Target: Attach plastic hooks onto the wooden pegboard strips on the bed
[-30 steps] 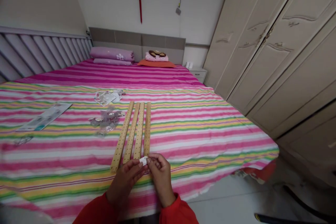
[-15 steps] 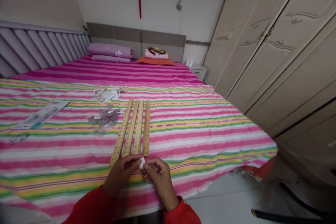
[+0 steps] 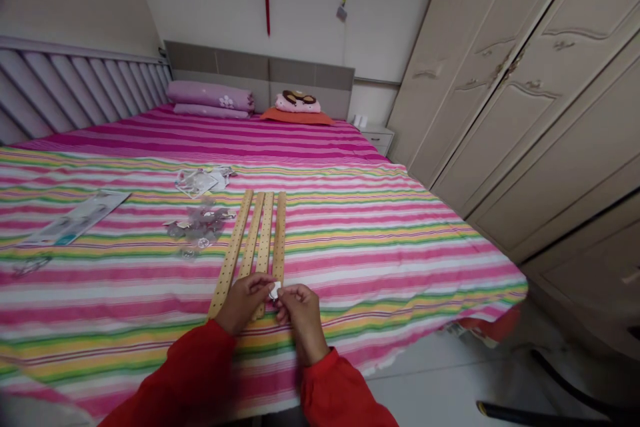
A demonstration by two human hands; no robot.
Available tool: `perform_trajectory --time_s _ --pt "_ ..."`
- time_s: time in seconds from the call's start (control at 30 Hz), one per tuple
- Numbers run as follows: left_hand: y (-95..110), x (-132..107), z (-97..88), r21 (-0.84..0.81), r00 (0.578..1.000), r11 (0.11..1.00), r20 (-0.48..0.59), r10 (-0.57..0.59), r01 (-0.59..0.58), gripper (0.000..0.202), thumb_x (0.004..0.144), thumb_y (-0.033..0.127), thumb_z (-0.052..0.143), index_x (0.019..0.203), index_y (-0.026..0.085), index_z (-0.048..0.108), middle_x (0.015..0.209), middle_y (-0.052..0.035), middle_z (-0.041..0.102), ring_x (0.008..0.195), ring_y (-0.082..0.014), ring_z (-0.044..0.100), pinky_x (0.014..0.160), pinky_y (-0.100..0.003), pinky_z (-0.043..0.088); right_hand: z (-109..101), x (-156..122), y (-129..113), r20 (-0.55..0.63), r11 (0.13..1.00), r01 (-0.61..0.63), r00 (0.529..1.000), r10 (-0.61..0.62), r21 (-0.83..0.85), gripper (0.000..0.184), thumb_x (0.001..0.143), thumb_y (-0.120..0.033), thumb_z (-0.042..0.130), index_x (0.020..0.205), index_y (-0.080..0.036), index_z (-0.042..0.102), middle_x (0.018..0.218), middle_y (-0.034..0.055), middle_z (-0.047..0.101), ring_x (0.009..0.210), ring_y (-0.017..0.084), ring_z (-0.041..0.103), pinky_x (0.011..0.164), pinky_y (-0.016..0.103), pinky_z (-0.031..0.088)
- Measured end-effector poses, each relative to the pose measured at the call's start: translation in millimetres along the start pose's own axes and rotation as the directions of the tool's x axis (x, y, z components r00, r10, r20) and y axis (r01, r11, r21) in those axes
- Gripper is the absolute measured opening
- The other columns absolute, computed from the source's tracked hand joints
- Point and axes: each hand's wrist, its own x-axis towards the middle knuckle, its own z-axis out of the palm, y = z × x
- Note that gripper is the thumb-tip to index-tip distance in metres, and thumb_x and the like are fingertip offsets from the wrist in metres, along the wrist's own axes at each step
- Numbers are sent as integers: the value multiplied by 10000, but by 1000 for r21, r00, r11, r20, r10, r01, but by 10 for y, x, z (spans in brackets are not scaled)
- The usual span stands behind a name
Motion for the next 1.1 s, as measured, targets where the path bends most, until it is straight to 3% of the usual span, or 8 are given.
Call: perform_trajectory --time_s 0.33,0.83,1.1 --pt "-77 141 31 250 983 953 -22 184 -173 108 687 237 609 723 193 702 715 -33 699 701 -176 641 659 -272 482 6 181 77 -61 996 38 997 -43 -81 278 579 -379 756 597 -141 613 440 -19 574 369 65 415 338 170 263" --pt "-153 201 18 309 945 898 13 326 -314 104 722 218 598 720 200 701 777 -48 639 709 -170 599 670 -282 477 28 255 153 -109 996 45 993 -53 -72 322 555 -409 780 597 -161 580 422 -28 557 363 82 440 342 188 290" --pt "-162 186 31 486 911 784 67 407 -386 190 781 201 495 715 198 673 794 -64 629 807 -197 588 750 -334 485 2 310 249 -111 994 75 990 -84 -78 381 547 -458 795 632 -171 559 408 -53 541 329 84 451 316 186 326"
